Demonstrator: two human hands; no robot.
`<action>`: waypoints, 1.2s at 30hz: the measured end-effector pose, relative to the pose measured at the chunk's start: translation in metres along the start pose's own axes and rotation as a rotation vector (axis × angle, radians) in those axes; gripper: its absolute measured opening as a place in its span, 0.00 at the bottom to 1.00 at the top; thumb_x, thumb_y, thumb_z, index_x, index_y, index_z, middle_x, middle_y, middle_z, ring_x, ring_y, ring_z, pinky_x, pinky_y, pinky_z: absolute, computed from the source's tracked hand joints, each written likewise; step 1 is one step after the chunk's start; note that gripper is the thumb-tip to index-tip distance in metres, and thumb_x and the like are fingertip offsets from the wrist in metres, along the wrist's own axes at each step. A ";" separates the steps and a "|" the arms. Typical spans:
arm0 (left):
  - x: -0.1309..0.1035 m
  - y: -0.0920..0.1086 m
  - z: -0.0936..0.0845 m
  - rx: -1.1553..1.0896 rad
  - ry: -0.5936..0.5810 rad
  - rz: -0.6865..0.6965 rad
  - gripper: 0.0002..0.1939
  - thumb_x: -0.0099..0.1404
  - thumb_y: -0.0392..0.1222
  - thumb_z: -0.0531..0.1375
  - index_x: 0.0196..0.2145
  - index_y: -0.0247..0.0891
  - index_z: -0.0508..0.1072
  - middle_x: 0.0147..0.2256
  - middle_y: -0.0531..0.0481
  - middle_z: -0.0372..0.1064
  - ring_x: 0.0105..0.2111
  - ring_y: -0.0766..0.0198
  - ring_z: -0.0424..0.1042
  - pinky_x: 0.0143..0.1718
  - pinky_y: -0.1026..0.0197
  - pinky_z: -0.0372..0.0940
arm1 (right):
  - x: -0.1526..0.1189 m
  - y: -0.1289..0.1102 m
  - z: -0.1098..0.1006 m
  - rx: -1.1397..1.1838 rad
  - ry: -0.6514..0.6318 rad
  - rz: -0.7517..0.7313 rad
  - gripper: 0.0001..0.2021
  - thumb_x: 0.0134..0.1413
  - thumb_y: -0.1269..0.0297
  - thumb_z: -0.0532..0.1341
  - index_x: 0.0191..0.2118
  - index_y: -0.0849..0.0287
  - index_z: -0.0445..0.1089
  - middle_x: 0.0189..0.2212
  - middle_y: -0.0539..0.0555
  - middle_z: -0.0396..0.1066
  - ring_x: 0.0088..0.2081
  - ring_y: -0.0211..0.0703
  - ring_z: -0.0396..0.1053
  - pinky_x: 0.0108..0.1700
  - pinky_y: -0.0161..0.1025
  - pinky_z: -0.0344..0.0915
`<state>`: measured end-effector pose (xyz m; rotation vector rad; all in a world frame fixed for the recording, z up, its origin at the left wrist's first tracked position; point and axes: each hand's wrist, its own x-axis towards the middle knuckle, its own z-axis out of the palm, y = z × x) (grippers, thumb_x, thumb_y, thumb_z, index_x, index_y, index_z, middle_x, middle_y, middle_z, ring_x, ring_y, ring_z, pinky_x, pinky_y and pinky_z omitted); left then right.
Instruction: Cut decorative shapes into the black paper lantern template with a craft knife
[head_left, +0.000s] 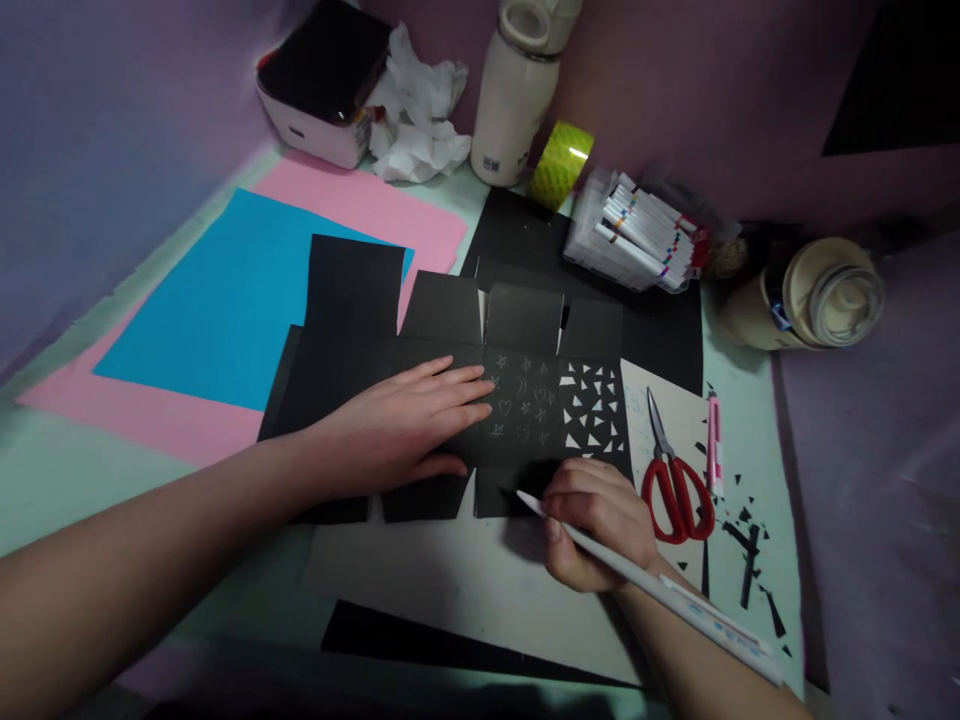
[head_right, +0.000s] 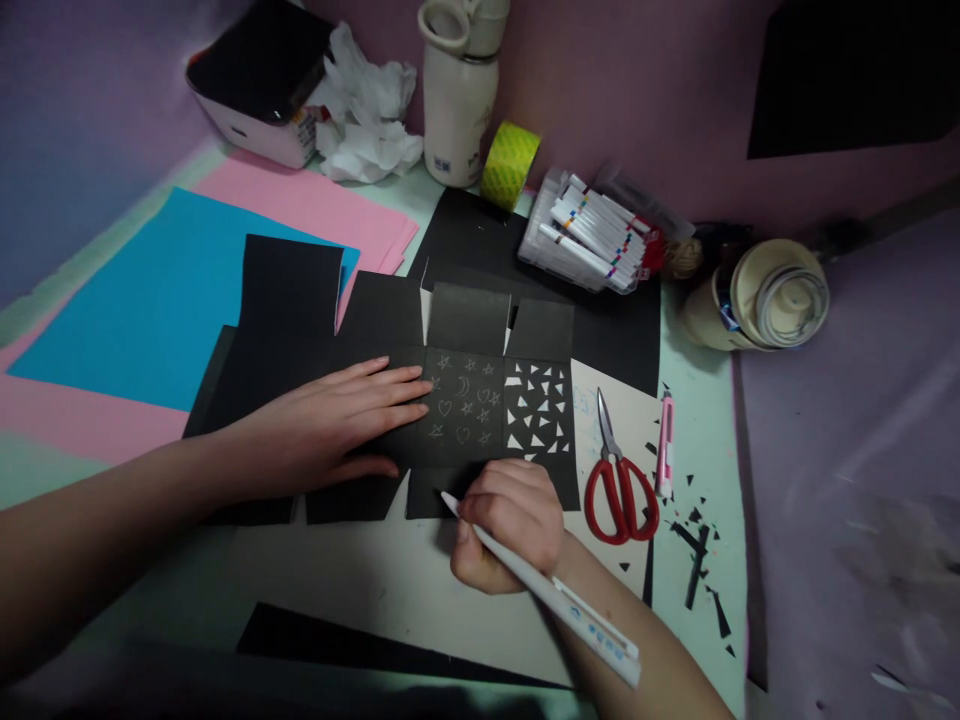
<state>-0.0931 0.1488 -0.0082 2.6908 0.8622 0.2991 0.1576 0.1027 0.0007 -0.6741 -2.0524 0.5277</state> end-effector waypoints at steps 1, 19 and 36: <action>0.000 0.000 -0.001 0.001 0.007 0.008 0.25 0.67 0.50 0.60 0.58 0.36 0.65 0.63 0.44 0.60 0.66 0.54 0.53 0.68 0.48 0.43 | 0.000 0.000 0.000 0.002 0.010 -0.005 0.09 0.45 0.77 0.56 0.33 0.57 0.65 0.21 0.50 0.67 0.21 0.37 0.63 0.22 0.37 0.60; 0.004 0.002 -0.009 0.027 0.374 0.103 0.08 0.70 0.37 0.56 0.41 0.35 0.75 0.39 0.46 0.77 0.44 0.58 0.74 0.49 0.54 0.67 | -0.015 0.024 -0.008 0.022 0.415 0.384 0.06 0.54 0.73 0.59 0.29 0.56 0.66 0.23 0.47 0.68 0.24 0.37 0.65 0.25 0.36 0.63; 0.004 0.001 -0.010 0.032 0.373 0.148 0.08 0.70 0.37 0.56 0.41 0.35 0.75 0.40 0.45 0.76 0.45 0.59 0.74 0.49 0.54 0.68 | -0.016 0.034 -0.009 0.103 0.515 0.588 0.07 0.55 0.67 0.60 0.26 0.56 0.65 0.22 0.45 0.66 0.23 0.36 0.63 0.27 0.36 0.60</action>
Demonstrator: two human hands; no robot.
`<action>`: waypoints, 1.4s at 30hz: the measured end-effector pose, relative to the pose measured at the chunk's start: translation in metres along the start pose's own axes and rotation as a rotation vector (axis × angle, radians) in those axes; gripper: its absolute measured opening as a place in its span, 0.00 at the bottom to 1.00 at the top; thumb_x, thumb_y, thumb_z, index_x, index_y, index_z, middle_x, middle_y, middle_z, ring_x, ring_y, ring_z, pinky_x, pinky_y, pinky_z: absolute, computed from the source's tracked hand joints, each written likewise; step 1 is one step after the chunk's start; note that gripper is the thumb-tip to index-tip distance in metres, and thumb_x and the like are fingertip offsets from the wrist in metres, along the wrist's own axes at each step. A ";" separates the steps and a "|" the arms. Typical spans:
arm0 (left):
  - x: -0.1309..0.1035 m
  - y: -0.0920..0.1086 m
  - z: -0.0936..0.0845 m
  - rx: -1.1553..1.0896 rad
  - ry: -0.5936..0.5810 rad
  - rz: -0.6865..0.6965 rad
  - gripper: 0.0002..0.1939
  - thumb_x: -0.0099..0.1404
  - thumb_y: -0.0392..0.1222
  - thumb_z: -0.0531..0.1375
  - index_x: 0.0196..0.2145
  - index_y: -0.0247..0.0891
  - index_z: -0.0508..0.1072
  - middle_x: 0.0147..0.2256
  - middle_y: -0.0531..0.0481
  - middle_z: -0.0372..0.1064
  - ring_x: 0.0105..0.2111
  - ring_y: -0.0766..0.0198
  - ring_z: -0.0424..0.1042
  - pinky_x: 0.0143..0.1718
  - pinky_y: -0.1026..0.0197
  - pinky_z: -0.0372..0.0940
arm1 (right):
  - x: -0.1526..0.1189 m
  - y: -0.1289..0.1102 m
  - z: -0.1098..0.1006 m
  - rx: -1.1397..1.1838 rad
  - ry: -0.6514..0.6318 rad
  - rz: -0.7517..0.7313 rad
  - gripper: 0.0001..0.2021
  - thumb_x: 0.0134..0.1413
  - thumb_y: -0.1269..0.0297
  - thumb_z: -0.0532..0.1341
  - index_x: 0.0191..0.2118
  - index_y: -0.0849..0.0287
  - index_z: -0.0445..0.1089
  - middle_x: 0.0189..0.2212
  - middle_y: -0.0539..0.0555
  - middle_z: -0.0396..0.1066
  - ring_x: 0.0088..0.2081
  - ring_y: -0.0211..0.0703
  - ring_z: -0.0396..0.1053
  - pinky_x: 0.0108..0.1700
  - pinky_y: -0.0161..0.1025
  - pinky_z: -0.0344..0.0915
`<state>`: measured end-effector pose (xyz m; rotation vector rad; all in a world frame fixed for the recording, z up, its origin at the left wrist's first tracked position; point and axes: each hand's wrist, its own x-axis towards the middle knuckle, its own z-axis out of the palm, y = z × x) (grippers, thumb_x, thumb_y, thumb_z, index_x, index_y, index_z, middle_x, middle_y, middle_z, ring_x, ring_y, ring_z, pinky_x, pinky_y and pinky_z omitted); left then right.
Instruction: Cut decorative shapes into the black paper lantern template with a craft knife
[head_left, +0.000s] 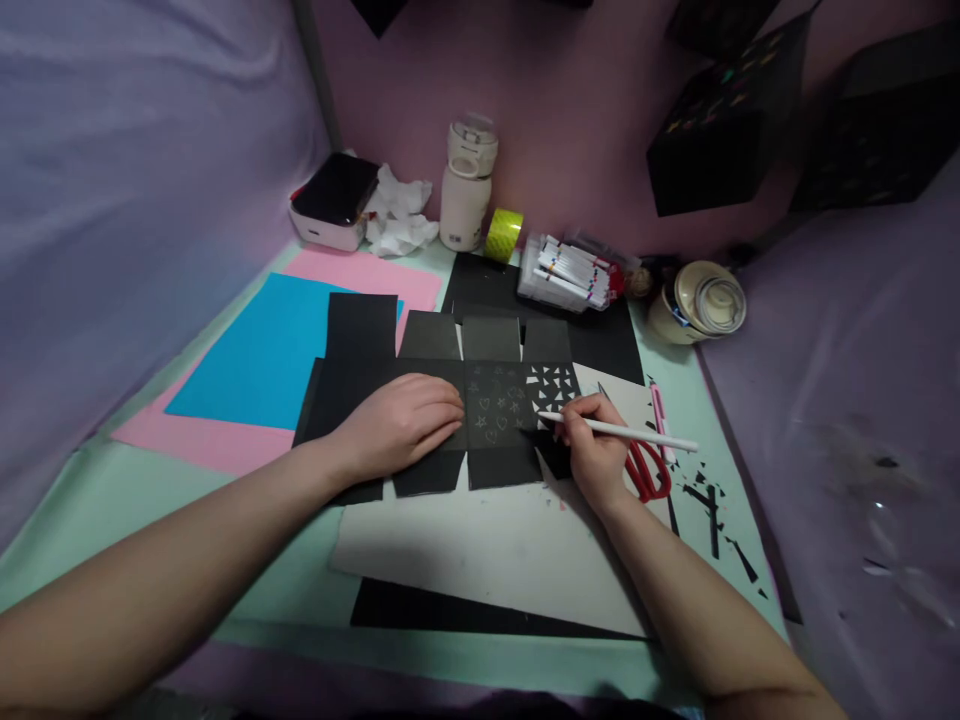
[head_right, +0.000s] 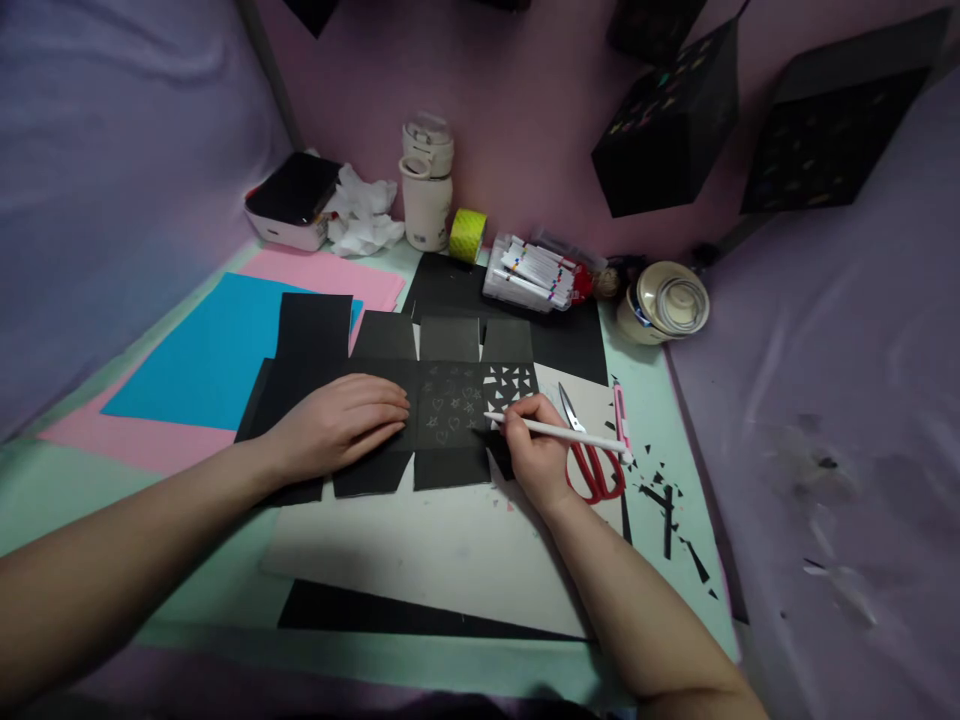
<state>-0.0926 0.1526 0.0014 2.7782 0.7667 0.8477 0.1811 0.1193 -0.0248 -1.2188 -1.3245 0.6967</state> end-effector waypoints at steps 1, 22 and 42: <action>0.000 0.000 0.000 -0.001 -0.003 0.006 0.08 0.70 0.37 0.56 0.41 0.34 0.75 0.40 0.44 0.76 0.45 0.59 0.74 0.49 0.54 0.68 | 0.000 -0.001 0.000 -0.003 0.001 0.007 0.07 0.55 0.67 0.60 0.26 0.57 0.65 0.21 0.45 0.66 0.23 0.36 0.63 0.27 0.36 0.60; -0.001 -0.005 0.007 0.005 -0.060 -0.014 0.12 0.72 0.39 0.52 0.40 0.34 0.75 0.39 0.45 0.76 0.44 0.59 0.74 0.47 0.54 0.70 | 0.001 -0.003 0.001 -0.054 -0.042 0.040 0.08 0.55 0.65 0.60 0.26 0.57 0.65 0.20 0.45 0.65 0.23 0.36 0.62 0.27 0.35 0.59; -0.002 -0.001 0.005 0.047 -0.037 0.030 0.10 0.72 0.38 0.53 0.41 0.34 0.74 0.39 0.44 0.76 0.45 0.58 0.74 0.48 0.55 0.70 | -0.006 0.003 -0.003 -0.138 -0.180 -0.181 0.05 0.54 0.69 0.60 0.29 0.56 0.66 0.24 0.47 0.68 0.26 0.38 0.66 0.29 0.37 0.63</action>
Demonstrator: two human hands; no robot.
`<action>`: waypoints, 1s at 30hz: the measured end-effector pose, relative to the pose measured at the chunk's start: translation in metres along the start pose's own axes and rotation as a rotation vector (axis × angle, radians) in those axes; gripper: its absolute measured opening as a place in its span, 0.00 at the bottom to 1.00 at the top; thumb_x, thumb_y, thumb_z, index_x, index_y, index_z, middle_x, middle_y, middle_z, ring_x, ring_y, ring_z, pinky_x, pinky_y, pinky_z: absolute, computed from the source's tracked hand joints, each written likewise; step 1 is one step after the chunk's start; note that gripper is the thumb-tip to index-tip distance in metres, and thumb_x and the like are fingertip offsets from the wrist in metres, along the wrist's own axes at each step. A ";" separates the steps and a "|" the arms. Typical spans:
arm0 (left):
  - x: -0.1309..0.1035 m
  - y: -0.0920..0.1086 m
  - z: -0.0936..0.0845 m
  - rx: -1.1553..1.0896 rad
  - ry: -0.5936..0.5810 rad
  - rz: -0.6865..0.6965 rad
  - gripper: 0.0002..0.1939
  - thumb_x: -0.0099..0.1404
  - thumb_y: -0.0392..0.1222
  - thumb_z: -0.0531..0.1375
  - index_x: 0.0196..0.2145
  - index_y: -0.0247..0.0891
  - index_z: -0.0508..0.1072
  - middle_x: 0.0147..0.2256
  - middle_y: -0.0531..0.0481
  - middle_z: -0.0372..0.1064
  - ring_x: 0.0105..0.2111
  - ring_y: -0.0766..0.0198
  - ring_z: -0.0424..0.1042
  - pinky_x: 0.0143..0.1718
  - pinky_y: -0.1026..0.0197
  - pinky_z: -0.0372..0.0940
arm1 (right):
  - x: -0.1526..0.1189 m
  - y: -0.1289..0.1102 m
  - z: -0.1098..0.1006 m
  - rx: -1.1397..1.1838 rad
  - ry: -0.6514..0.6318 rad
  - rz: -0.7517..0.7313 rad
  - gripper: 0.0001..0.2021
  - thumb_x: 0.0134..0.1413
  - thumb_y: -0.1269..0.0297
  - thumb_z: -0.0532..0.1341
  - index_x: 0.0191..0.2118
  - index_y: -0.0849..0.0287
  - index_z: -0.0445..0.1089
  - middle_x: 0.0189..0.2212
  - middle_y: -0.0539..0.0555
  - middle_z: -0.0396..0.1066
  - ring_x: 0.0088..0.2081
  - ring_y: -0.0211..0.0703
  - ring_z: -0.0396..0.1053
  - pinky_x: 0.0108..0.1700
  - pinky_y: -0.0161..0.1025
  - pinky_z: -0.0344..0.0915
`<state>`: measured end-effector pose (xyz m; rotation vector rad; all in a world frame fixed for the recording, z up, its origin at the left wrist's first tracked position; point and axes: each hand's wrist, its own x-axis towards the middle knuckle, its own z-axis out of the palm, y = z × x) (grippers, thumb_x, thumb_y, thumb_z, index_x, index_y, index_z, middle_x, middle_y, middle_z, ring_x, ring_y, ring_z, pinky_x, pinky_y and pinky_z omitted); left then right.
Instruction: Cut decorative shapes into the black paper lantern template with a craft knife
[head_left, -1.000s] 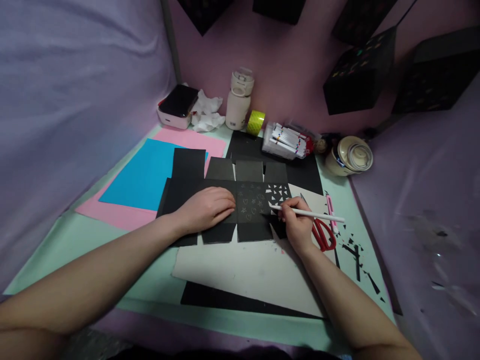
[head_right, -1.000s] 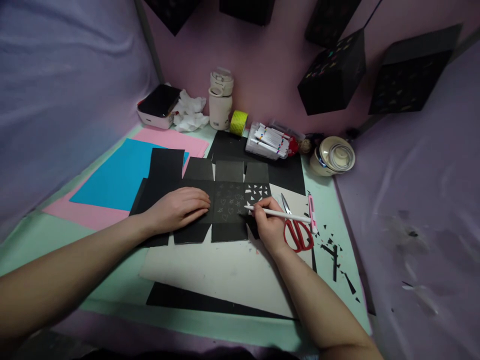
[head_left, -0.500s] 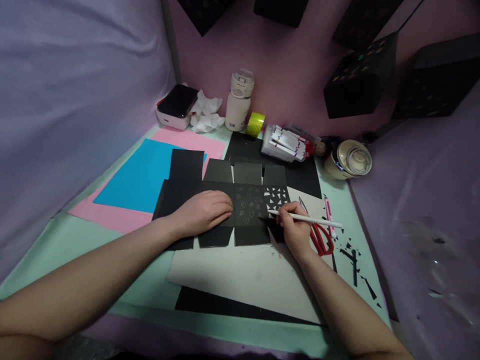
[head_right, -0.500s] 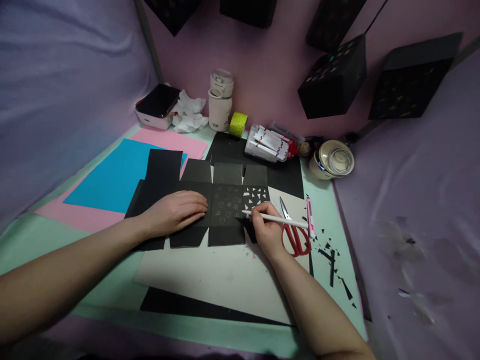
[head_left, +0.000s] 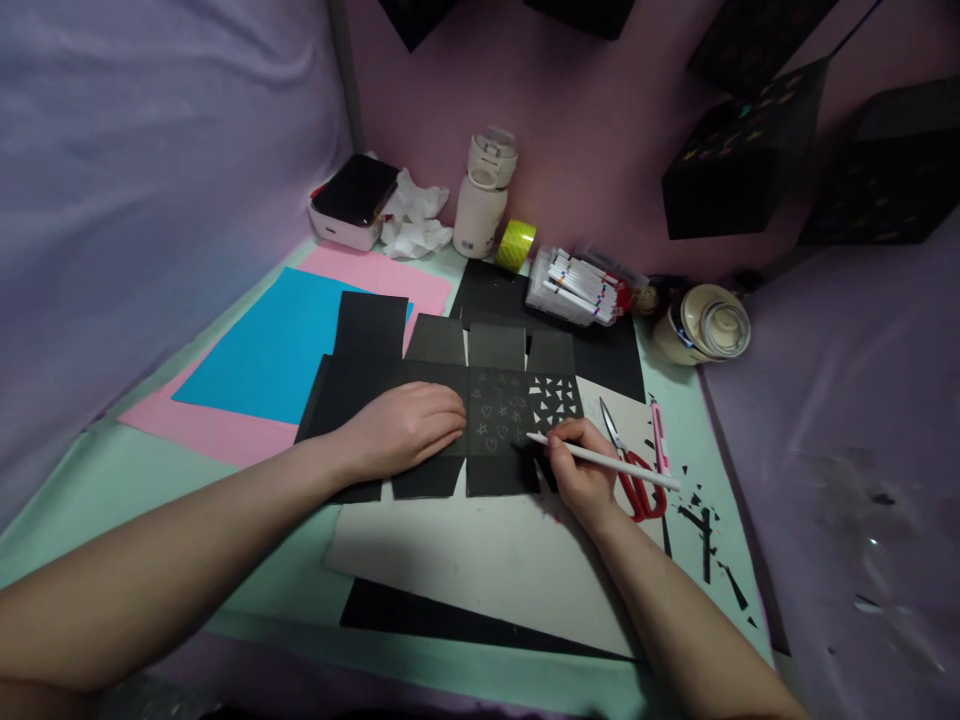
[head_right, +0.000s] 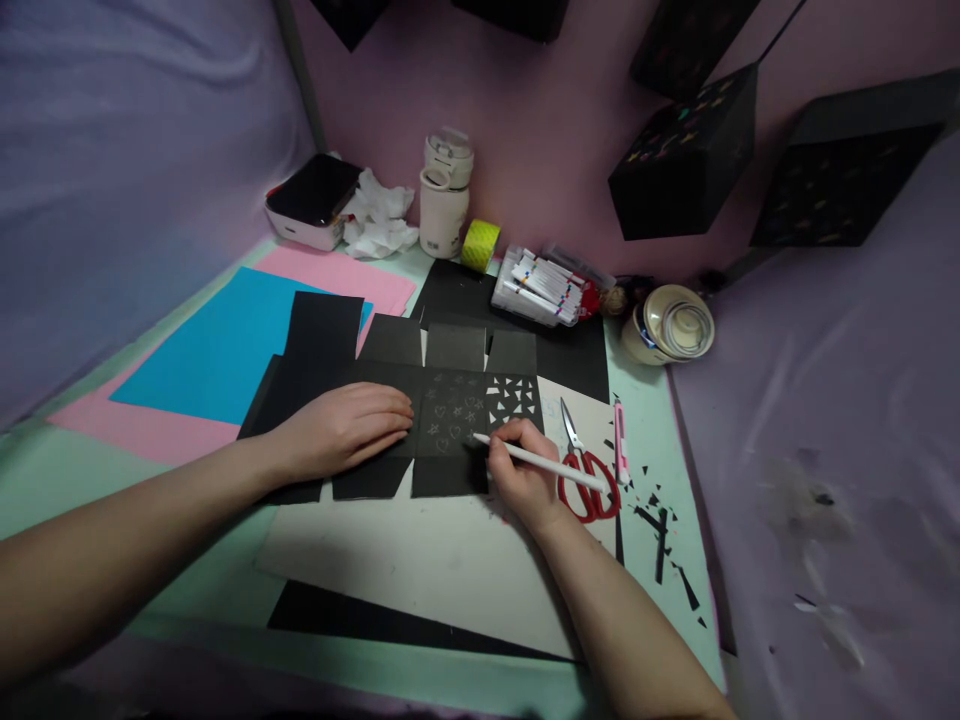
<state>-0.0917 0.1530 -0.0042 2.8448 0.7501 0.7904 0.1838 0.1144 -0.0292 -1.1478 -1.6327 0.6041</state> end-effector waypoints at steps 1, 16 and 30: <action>0.000 0.000 0.000 -0.001 -0.002 0.000 0.11 0.72 0.38 0.53 0.41 0.34 0.74 0.39 0.44 0.76 0.45 0.59 0.74 0.48 0.55 0.70 | 0.000 -0.001 0.000 0.003 -0.003 -0.002 0.05 0.54 0.70 0.60 0.29 0.56 0.66 0.24 0.47 0.68 0.26 0.38 0.66 0.29 0.37 0.64; 0.000 0.002 0.001 -0.003 0.002 0.010 0.10 0.71 0.38 0.54 0.42 0.33 0.74 0.40 0.45 0.76 0.44 0.58 0.74 0.48 0.54 0.70 | 0.000 -0.002 -0.001 0.032 -0.017 0.028 0.05 0.55 0.71 0.61 0.30 0.56 0.67 0.25 0.46 0.69 0.27 0.37 0.66 0.30 0.36 0.63; 0.000 0.000 0.001 0.004 0.007 0.005 0.10 0.72 0.37 0.54 0.42 0.33 0.74 0.39 0.45 0.76 0.45 0.58 0.74 0.48 0.54 0.70 | 0.000 -0.001 0.000 0.013 -0.026 0.043 0.05 0.55 0.71 0.60 0.30 0.56 0.67 0.24 0.46 0.68 0.27 0.37 0.65 0.30 0.35 0.62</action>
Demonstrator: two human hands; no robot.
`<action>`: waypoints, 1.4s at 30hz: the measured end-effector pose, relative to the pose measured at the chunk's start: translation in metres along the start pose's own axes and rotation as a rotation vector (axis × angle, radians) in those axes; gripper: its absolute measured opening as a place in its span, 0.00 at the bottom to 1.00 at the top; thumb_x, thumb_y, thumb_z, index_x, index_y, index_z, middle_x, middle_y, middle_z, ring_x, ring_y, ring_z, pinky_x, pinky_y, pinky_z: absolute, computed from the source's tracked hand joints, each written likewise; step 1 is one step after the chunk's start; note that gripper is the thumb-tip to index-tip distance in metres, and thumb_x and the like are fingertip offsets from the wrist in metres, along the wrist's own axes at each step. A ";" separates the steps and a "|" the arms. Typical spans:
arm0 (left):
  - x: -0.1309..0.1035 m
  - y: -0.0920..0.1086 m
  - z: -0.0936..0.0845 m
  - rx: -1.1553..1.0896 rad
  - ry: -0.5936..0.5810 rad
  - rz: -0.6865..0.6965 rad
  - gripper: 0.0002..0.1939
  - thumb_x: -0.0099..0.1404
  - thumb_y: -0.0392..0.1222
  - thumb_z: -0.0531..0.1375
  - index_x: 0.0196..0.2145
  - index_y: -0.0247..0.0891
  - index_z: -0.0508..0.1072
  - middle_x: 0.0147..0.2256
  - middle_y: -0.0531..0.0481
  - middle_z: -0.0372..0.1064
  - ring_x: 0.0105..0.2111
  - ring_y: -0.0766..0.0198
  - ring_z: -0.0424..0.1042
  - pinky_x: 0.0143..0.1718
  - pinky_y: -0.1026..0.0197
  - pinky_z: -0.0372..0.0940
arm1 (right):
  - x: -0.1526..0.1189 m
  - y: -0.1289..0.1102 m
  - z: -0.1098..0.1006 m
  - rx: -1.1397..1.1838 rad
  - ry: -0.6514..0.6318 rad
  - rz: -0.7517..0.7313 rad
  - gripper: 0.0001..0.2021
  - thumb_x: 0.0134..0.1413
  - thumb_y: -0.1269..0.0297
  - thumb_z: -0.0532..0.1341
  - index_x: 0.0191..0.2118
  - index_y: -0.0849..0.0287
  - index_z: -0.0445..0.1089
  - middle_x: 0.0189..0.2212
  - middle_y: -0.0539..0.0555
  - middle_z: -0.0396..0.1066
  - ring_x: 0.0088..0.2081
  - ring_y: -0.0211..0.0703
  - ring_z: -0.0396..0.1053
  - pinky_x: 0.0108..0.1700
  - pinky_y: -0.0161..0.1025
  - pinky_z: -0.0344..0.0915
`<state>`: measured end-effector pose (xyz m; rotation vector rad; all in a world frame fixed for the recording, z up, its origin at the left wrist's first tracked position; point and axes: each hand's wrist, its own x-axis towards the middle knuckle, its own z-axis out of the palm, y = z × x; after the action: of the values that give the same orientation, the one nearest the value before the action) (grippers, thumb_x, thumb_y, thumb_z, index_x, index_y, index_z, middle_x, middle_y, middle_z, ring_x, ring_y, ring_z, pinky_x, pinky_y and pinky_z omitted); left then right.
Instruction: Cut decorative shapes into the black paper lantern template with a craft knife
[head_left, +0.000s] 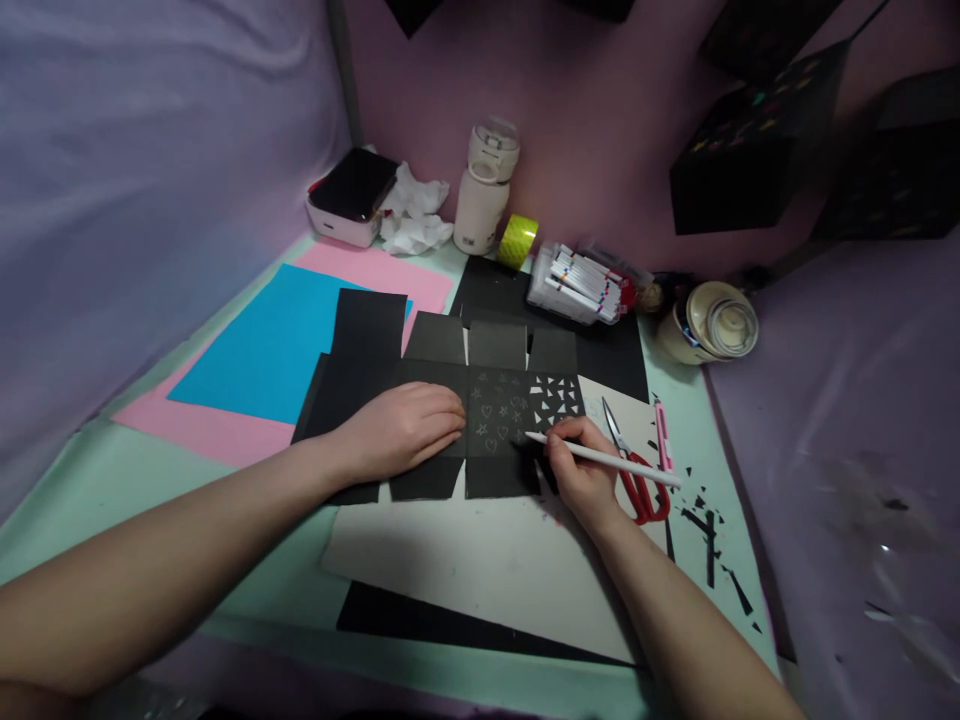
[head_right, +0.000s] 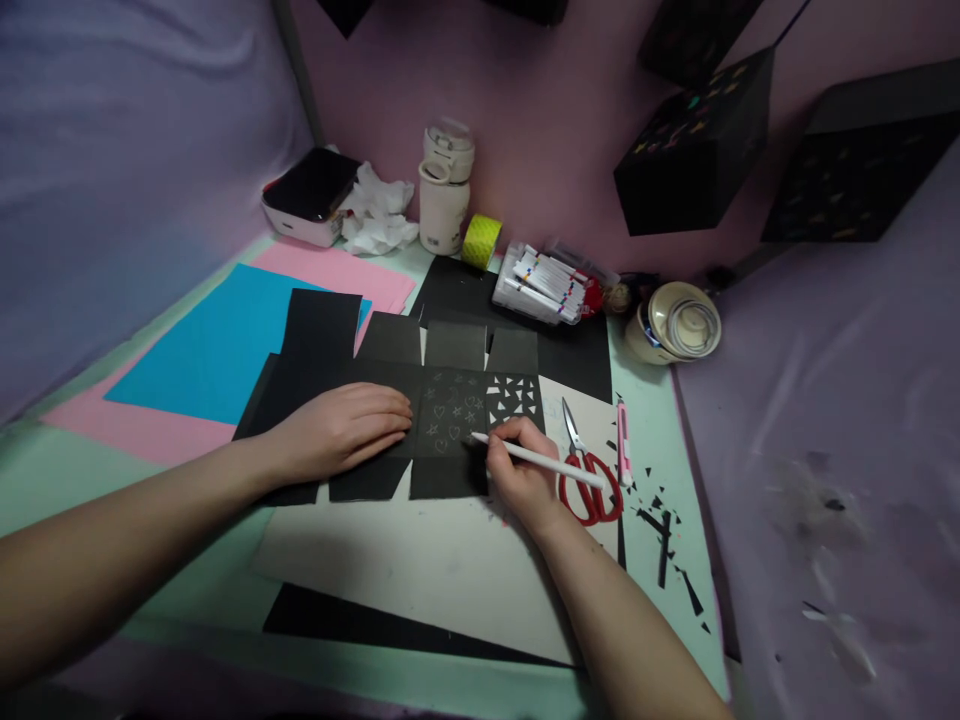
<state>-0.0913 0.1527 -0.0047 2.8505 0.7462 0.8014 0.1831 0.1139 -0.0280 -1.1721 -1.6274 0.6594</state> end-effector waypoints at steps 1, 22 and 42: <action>0.000 0.000 0.000 -0.002 0.000 0.000 0.10 0.71 0.37 0.54 0.42 0.33 0.74 0.39 0.45 0.76 0.45 0.58 0.74 0.48 0.54 0.70 | 0.000 0.000 0.000 -0.005 -0.003 0.002 0.05 0.55 0.71 0.60 0.30 0.56 0.67 0.24 0.46 0.68 0.27 0.37 0.66 0.30 0.35 0.63; -0.001 0.000 -0.001 0.004 0.014 0.022 0.10 0.71 0.37 0.54 0.42 0.34 0.75 0.40 0.45 0.76 0.44 0.58 0.74 0.47 0.53 0.71 | 0.003 -0.010 0.001 -0.075 -0.032 0.020 0.05 0.55 0.68 0.60 0.28 0.56 0.66 0.23 0.48 0.68 0.25 0.37 0.66 0.28 0.34 0.62; 0.001 0.002 0.000 -0.015 0.004 -0.004 0.11 0.72 0.38 0.53 0.42 0.34 0.74 0.40 0.44 0.76 0.45 0.58 0.74 0.48 0.54 0.70 | 0.001 -0.005 0.000 -0.019 0.006 -0.001 0.05 0.55 0.70 0.60 0.29 0.56 0.67 0.24 0.47 0.68 0.26 0.38 0.66 0.30 0.35 0.63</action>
<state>-0.0903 0.1516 -0.0038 2.8343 0.7429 0.8094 0.1811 0.1132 -0.0238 -1.1860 -1.6326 0.6407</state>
